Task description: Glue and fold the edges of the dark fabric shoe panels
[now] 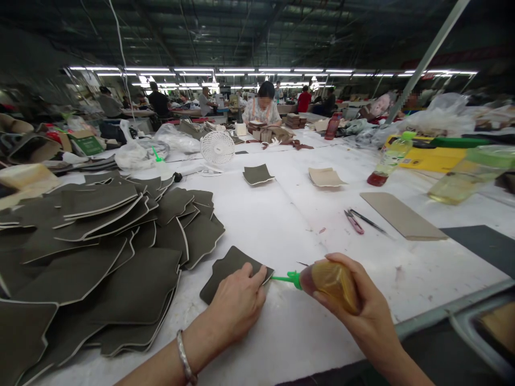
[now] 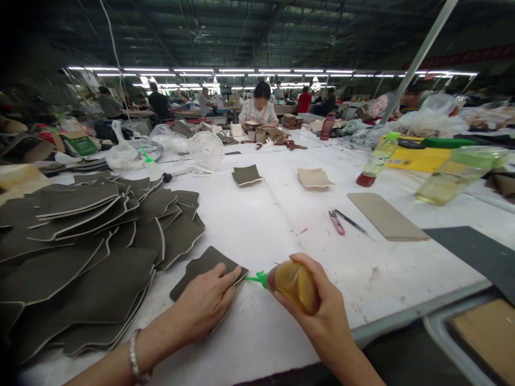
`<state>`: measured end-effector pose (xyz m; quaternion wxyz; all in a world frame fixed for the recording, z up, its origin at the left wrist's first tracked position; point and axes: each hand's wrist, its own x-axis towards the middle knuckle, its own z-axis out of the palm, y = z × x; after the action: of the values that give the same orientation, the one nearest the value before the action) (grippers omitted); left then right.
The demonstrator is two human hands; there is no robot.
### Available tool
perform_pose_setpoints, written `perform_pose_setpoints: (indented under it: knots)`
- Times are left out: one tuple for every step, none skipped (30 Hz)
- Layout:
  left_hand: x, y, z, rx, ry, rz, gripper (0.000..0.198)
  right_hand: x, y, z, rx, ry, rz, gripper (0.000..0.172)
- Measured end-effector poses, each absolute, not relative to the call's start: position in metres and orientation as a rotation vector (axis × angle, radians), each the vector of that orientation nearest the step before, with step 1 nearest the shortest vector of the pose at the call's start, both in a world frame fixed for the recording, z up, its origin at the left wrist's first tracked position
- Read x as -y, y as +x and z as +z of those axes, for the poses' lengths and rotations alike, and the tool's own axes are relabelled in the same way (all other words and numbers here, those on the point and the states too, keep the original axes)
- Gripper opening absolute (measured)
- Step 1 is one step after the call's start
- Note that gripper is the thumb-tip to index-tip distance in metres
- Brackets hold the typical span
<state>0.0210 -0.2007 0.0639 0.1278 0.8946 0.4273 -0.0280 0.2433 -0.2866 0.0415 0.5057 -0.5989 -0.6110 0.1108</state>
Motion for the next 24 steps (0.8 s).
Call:
perform_pose_setpoints:
  knots:
    - [0.2,0.02,0.064,-1.236,2.598,-0.068,0.044,0.286,0.244,0.04,1.451,-1.45,0.258,0.044]
    - [0.199,0.02,0.064,-1.23,2.591,-0.057,0.044,0.286,0.244,0.039,1.436,-1.456,0.251,0.045]
    - [0.198,0.019,0.065,-1.225,2.583,-0.048,0.045,0.286,0.244,0.038,1.43,-1.458,0.249,0.046]
    - [0.197,0.019,0.066,-1.22,2.574,-0.044,0.045,0.287,0.243,0.037,1.434,-1.457,0.259,0.047]
    - [0.197,0.018,0.067,-1.217,2.564,-0.045,0.045,0.288,0.243,0.037,1.442,-1.455,0.279,0.046]
    - [0.196,0.018,0.067,-1.216,2.555,-0.048,0.045,0.29,0.241,0.038,1.444,-1.457,0.314,0.046]
    - [0.197,0.018,0.068,-1.217,2.547,-0.051,0.045,0.292,0.24,0.039,1.434,-1.461,0.361,0.045]
    - [0.197,0.018,0.068,-1.218,2.542,-0.051,0.045,0.293,0.239,0.039,1.415,-1.466,0.407,0.045]
    - [0.197,0.018,0.068,-1.221,2.539,-0.051,0.046,0.294,0.239,0.04,1.395,-1.471,0.439,0.044]
    - [0.198,0.018,0.068,-1.223,2.538,-0.051,0.046,0.295,0.239,0.04,1.374,-1.477,0.454,0.044]
    - [0.199,0.018,0.068,-1.225,2.538,-0.05,0.047,0.295,0.239,0.04,1.359,-1.48,0.454,0.045]
    - [0.2,0.017,0.068,-1.226,2.54,-0.052,0.048,0.294,0.239,0.039,1.351,-1.48,0.45,0.046]
    - [0.2,0.016,0.068,-1.227,2.539,-0.056,0.048,0.294,0.239,0.038,1.35,-1.477,0.449,0.047]
    - [0.201,0.016,0.067,-1.229,2.536,-0.058,0.049,0.294,0.239,0.037,1.346,-1.475,0.465,0.047]
    - [0.201,0.015,0.067,-1.228,2.532,-0.058,0.049,0.295,0.239,0.036,1.334,-1.473,0.5,0.048]
    - [0.201,0.014,0.066,-1.226,2.529,-0.056,0.049,0.295,0.238,0.035,1.319,-1.47,0.549,0.048]
    - [0.201,0.014,0.066,-1.225,2.526,-0.052,0.05,0.296,0.237,0.035,1.312,-1.465,0.6,0.049]
    - [0.201,0.013,0.066,-1.223,2.522,-0.05,0.05,0.297,0.237,0.035,1.303,-1.463,0.636,0.049]
    - [0.201,0.013,0.065,-1.22,2.519,-0.047,0.05,0.298,0.236,0.035,1.297,-1.466,0.65,0.049]
    - [0.201,0.013,0.065,-1.217,2.516,-0.048,0.05,0.298,0.235,0.036,1.299,-1.471,0.643,0.05]
    - [0.201,0.013,0.065,-1.218,2.513,-0.049,0.05,0.299,0.235,0.036,1.306,-1.473,0.621,0.05]
    - [0.201,0.013,0.066,-1.22,2.509,-0.05,0.05,0.299,0.235,0.036,1.301,-1.477,0.605,0.049]
    - [0.201,0.013,0.066,-1.223,2.506,-0.051,0.05,0.3,0.234,0.036,1.286,-1.478,0.609,0.05]
    - [0.201,0.013,0.066,-1.225,2.505,-0.051,0.05,0.3,0.234,0.036,1.269,-1.475,0.635,0.051]
